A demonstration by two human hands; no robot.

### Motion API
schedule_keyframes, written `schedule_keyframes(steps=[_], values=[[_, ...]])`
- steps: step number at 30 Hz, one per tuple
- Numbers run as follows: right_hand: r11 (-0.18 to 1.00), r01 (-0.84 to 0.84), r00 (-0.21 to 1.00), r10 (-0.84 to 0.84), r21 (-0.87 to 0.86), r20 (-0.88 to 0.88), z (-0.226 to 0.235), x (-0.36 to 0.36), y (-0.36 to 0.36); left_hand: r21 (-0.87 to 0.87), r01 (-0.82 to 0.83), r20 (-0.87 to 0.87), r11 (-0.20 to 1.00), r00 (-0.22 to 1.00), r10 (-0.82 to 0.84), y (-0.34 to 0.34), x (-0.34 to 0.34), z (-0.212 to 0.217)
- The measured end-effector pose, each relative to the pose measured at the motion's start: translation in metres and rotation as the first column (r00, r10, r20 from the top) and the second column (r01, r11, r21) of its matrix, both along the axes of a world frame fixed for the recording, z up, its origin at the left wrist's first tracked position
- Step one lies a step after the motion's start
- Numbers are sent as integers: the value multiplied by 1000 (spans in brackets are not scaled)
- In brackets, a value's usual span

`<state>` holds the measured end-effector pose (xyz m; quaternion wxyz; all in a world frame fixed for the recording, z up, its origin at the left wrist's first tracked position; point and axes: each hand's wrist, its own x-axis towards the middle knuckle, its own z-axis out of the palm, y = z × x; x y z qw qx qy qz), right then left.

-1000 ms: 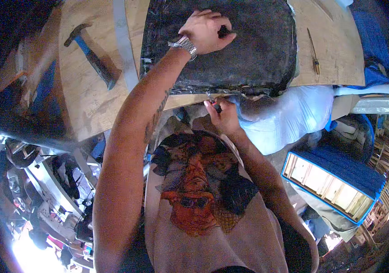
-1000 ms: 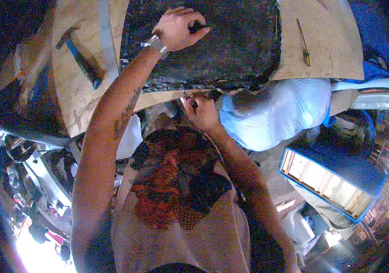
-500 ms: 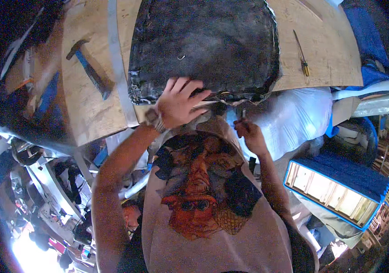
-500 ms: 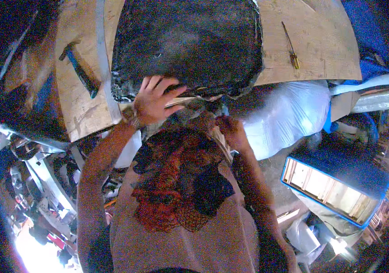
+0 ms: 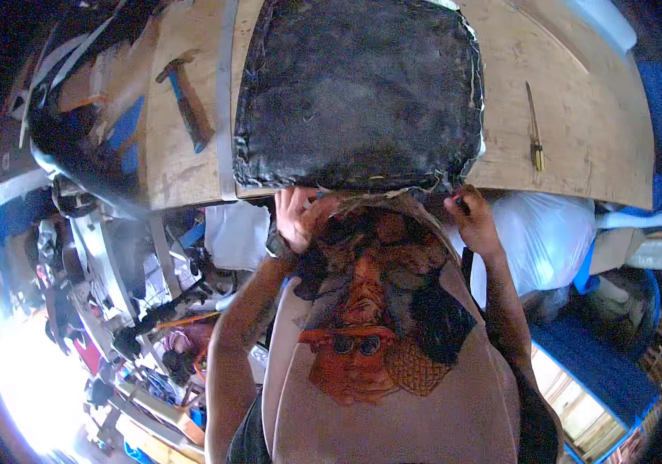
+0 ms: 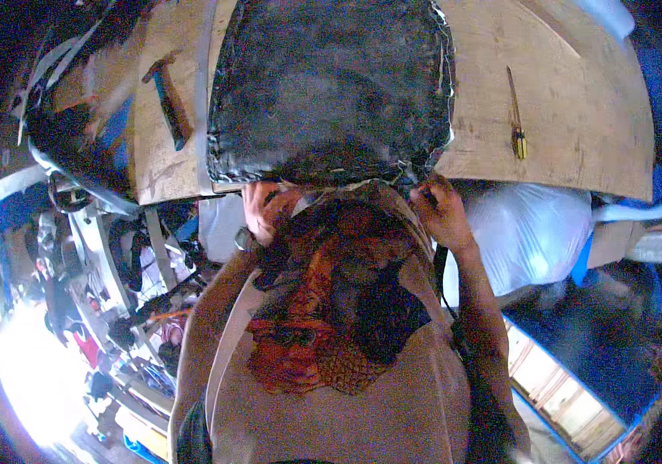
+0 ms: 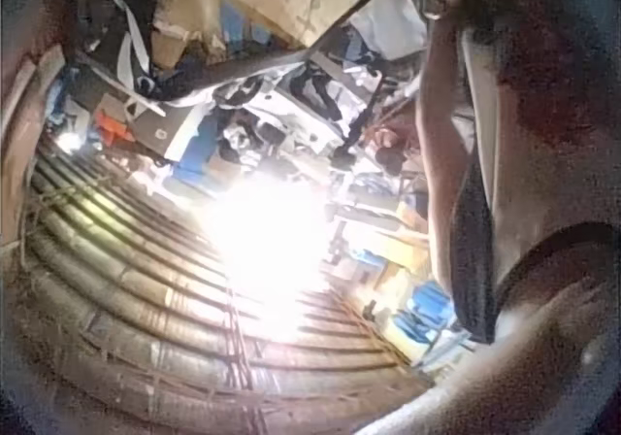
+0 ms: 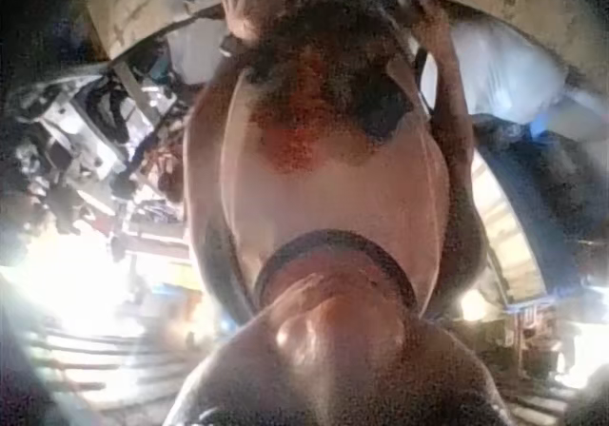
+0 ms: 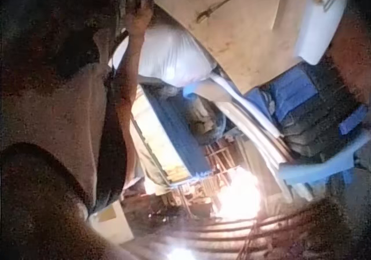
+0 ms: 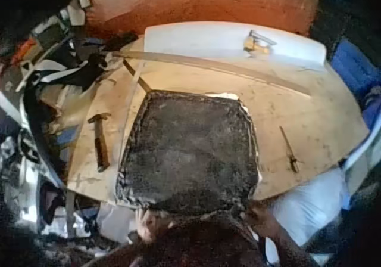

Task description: Removing staples from the bottom of a chair seat using a screwdriver and pliers.

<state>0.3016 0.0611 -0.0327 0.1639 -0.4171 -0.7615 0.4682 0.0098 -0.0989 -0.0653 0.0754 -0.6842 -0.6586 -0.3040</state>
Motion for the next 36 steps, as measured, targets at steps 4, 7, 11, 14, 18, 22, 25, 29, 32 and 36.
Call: schedule_keyframes(steps=[4, 7, 11, 14, 18, 22, 25, 29, 32, 36], values=[[985, 132, 989, -123, -113, 86, -12, 42, 46, -139, -124, 207, 982, 967, 151, 2, 51, 9], [959, 233, 964, -250, 159, 93, -26, 69, 85, -117, -246, 170, 962, 950, 263, 6, 74, 4], [982, 146, 979, -161, 123, 127, 41, 3, 111, -203, -319, 240, 926, 900, 363, 10, 87, 10], [910, -53, 960, 160, 411, -229, 40, -77, 94, -226, -350, 264, 909, 876, 403, 7, 91, 1], [787, -295, 910, 405, 542, -92, -1, -160, 76, -189, -363, 306, 913, 861, 406, 6, 91, 0], [532, -301, 922, 373, 791, 101, -7, -170, 69, -200, -285, 351, 937, 872, 340, 6, 86, 3], [541, -327, 929, 335, 775, 158, -11, -170, 71, -197, -227, 314, 954, 907, 281, -1, 85, -2], [547, -315, 928, 349, 776, 131, -11, -170, 68, -188, -327, 248, 926, 896, 367, -8, 93, -12], [570, -300, 927, 363, 765, 92, -9, -173, 75, -332, -322, 427, 886, 787, 446, -7, 95, -10], [620, -326, 907, 418, 714, 51, 1, -166, 90, -510, -455, 751, 731, 179, 635, 1, 108, 9]])
